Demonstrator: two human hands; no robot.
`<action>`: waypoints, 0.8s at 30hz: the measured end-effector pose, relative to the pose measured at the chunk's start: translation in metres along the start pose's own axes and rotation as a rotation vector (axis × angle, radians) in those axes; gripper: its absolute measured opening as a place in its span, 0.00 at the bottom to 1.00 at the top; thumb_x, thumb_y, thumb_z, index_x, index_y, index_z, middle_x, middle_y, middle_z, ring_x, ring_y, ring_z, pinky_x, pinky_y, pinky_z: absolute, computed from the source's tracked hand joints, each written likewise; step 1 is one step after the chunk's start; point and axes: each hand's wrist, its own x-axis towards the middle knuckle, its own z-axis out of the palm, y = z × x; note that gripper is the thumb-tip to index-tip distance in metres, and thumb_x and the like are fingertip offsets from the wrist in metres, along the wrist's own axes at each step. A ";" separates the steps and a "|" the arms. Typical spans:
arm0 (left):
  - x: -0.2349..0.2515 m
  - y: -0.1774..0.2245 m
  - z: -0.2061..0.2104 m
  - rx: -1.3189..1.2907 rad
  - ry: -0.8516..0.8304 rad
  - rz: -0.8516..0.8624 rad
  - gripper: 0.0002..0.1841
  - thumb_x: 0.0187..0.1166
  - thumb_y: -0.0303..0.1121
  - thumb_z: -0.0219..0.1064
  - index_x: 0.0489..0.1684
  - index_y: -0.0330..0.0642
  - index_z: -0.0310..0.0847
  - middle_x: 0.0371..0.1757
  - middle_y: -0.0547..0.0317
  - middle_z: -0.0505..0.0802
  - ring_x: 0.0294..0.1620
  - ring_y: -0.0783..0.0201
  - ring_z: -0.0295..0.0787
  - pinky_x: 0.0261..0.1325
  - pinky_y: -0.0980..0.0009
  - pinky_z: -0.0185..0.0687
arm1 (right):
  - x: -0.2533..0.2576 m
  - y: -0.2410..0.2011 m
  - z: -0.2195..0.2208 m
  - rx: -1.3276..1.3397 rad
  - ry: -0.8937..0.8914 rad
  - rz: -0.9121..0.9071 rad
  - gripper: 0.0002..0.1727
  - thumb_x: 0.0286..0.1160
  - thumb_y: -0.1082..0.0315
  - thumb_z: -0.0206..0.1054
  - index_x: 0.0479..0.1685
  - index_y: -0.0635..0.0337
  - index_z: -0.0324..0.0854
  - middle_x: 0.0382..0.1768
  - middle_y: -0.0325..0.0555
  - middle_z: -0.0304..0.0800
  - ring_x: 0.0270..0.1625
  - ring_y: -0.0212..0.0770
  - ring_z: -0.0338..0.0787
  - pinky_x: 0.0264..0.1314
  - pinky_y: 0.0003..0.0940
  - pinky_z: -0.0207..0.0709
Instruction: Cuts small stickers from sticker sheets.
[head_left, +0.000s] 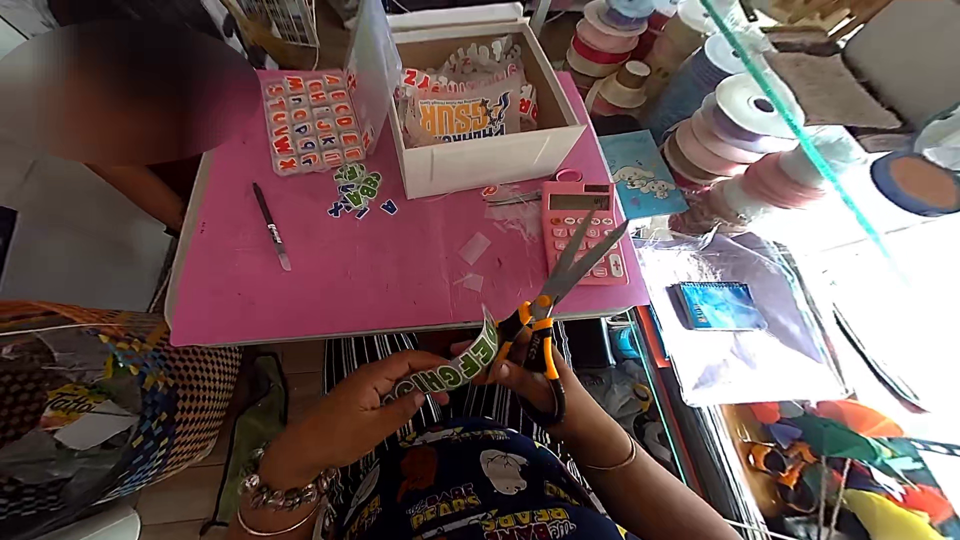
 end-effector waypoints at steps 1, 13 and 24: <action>0.002 0.000 -0.002 0.027 -0.012 -0.018 0.17 0.86 0.28 0.60 0.71 0.43 0.78 0.56 0.67 0.93 0.57 0.74 0.89 0.62 0.76 0.85 | 0.002 -0.001 -0.001 0.064 0.021 -0.023 0.16 0.77 0.57 0.73 0.54 0.55 0.78 0.45 0.37 0.94 0.47 0.33 0.94 0.55 0.32 0.88; 0.052 0.012 0.018 0.109 0.141 0.107 0.30 0.81 0.43 0.70 0.77 0.35 0.70 0.66 0.59 0.86 0.60 0.71 0.87 0.62 0.74 0.87 | 0.013 -0.010 0.017 -0.299 0.327 -0.204 0.13 0.63 0.74 0.79 0.42 0.57 0.80 0.32 0.27 0.89 0.31 0.18 0.85 0.36 0.14 0.82; 0.059 0.029 -0.023 0.170 0.094 0.001 0.14 0.81 0.30 0.68 0.62 0.45 0.87 0.56 0.67 0.92 0.45 0.77 0.89 0.47 0.82 0.86 | -0.033 -0.020 -0.028 -0.531 -0.058 0.397 0.24 0.69 0.43 0.76 0.44 0.55 0.80 0.25 0.25 0.81 0.26 0.18 0.78 0.29 0.17 0.74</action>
